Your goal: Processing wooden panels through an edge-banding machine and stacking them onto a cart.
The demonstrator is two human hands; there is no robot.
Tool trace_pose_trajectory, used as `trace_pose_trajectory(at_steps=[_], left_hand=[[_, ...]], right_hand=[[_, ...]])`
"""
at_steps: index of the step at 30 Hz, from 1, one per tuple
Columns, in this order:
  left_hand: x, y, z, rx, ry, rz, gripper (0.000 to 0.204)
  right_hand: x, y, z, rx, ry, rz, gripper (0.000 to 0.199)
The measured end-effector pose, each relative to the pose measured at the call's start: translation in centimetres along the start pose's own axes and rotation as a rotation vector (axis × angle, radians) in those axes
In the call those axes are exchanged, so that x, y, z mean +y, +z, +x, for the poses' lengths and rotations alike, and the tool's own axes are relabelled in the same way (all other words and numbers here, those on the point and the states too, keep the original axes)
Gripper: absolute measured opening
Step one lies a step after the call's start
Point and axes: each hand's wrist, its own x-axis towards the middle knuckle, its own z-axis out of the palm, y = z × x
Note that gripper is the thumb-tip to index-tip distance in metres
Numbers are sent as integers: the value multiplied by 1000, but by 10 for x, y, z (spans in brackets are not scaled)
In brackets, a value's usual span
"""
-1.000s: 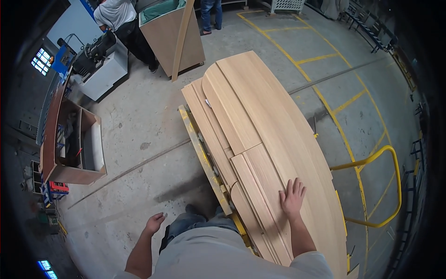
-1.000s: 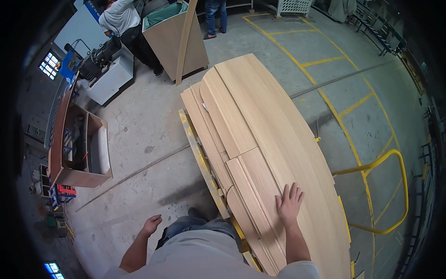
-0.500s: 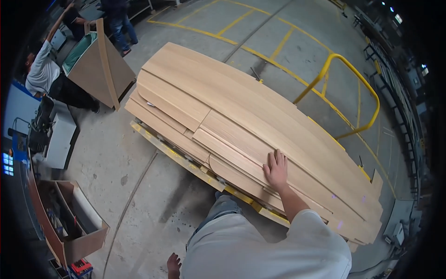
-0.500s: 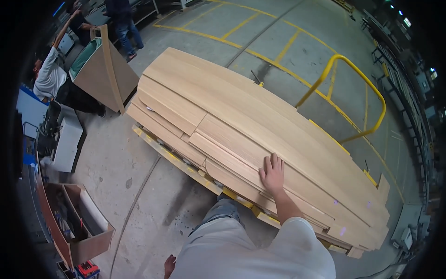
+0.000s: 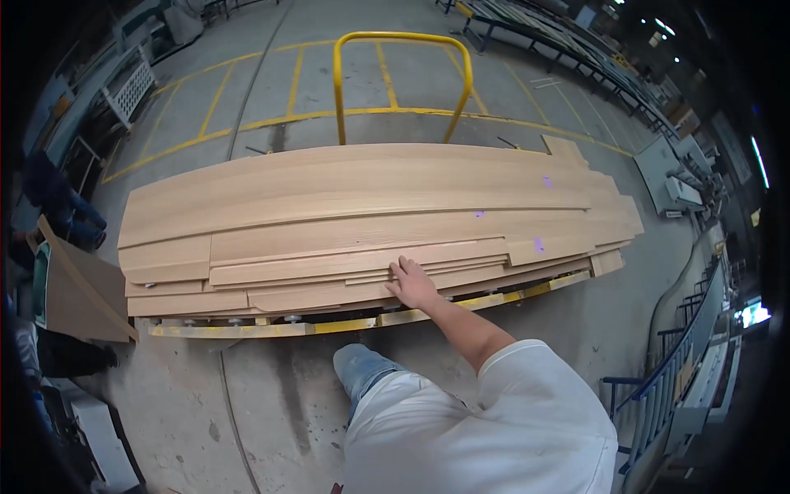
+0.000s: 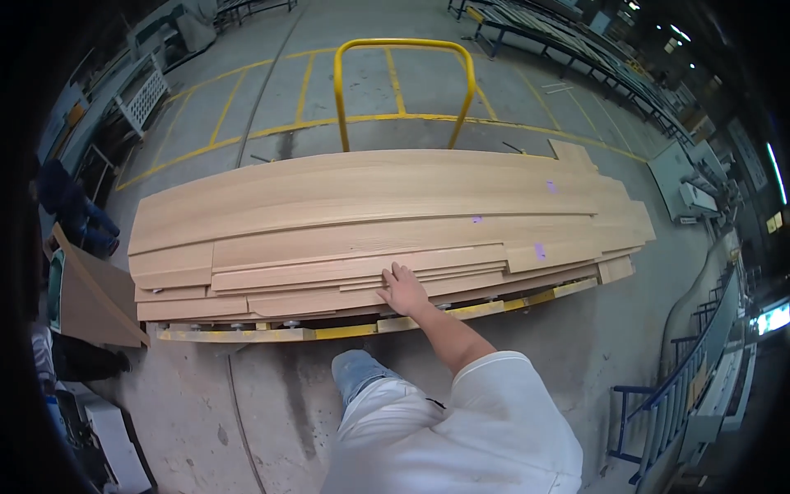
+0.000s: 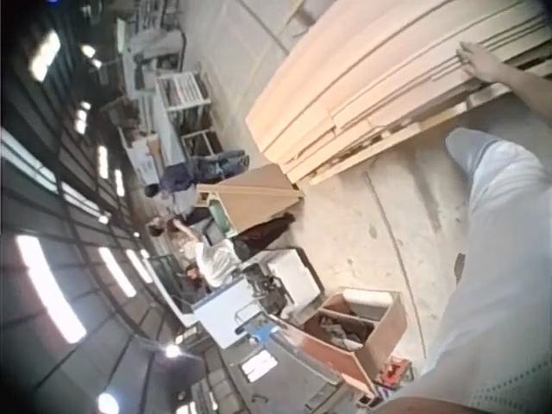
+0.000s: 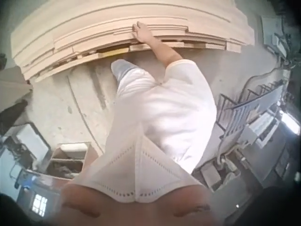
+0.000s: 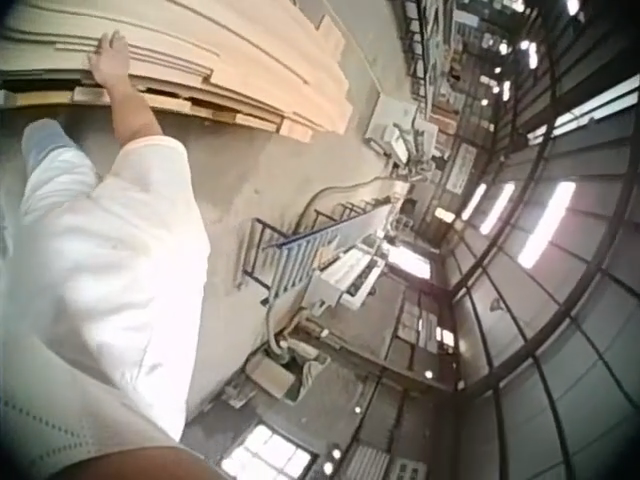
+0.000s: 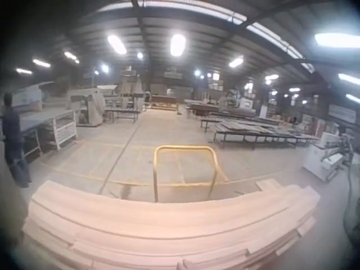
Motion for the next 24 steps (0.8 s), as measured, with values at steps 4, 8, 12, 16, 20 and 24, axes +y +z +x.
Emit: trace_pose_trajectory(at_steps=[4,8,12,16,20,24], left_hand=[[5,-6,27,-83,22,6,59],[-6,-3,29,-67,65,-63,62],[20,24,0,39,45,33,54],[63,114,-58,355,-88,95,64],[96,181,-75,614,38,78,47],[73,220,-94,694,27,14,46]], right_hand=[[10,-21,-2,-114,22,-9,62],[8,-10,38,115,-68,-36,60],[2,-19,92,130,-142,-53,60],[-20,-18,144,147,-362,-107,61],[-33,-32,185,137,-589,-123,64],[-6,-24,239,58,-636,-258,63]])
